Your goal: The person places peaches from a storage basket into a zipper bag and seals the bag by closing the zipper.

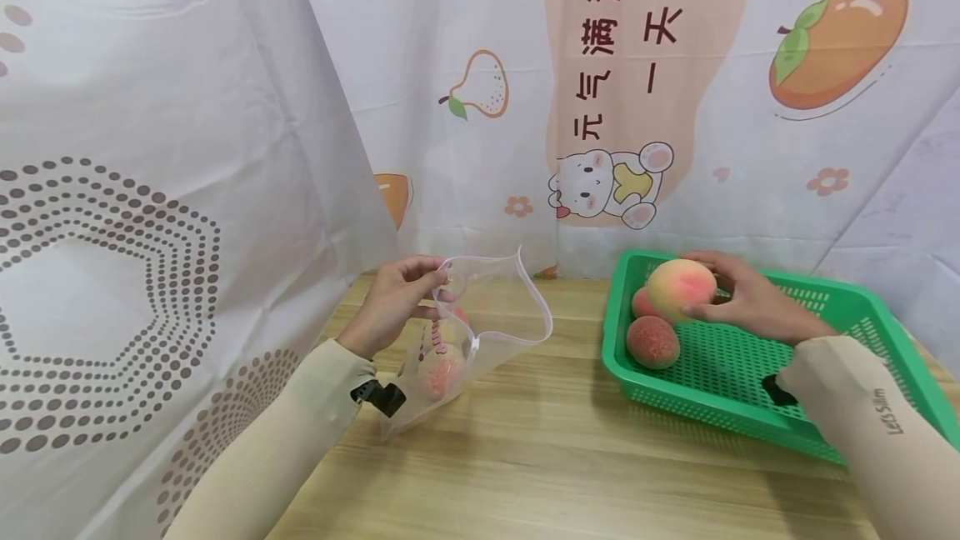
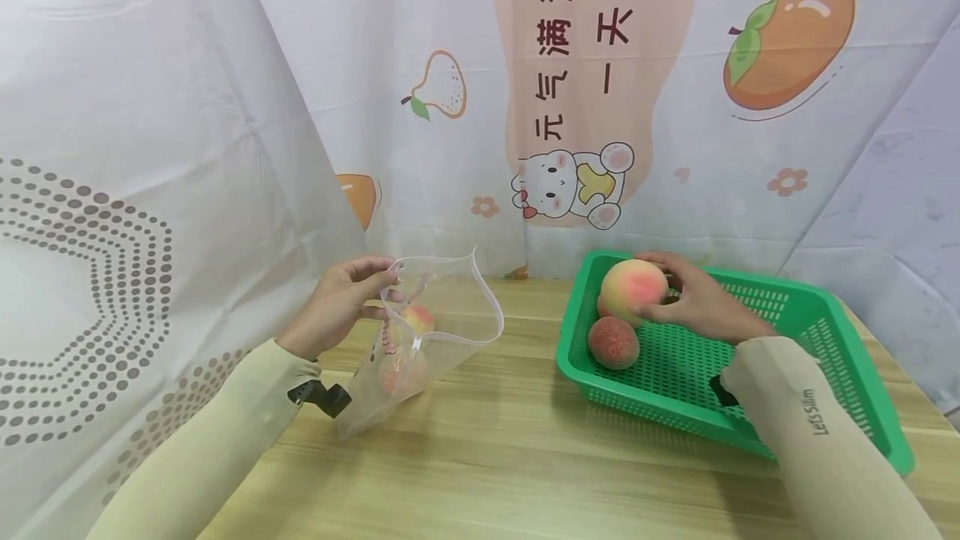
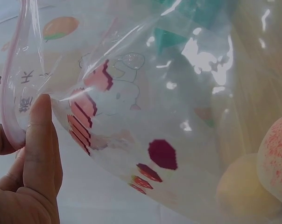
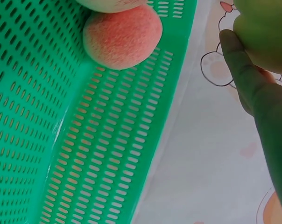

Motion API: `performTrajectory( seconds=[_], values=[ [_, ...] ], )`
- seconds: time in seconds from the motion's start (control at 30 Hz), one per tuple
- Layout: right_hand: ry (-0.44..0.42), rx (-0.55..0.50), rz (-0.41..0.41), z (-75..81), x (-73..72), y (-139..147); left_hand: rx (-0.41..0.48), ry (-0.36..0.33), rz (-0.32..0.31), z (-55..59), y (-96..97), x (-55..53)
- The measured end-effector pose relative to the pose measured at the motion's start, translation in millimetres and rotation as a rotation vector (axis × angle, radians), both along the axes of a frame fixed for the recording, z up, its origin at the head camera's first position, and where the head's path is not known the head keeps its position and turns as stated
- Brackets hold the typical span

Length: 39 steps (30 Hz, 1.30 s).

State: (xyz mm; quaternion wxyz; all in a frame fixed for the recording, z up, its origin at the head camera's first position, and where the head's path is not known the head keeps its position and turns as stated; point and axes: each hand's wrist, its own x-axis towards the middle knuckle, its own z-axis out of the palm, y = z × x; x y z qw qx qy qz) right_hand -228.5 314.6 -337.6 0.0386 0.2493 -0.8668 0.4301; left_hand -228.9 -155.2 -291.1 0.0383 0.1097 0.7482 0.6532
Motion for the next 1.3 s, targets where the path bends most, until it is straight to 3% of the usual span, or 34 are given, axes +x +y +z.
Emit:
performTrajectory(
  seconds=[1.3],
  values=[
    [-0.093, -0.065, 0.118, 27.6, -1.5, -69.8, 0.010, 0.002, -0.011, 1.3, 0.5, -0.1]
  ],
)
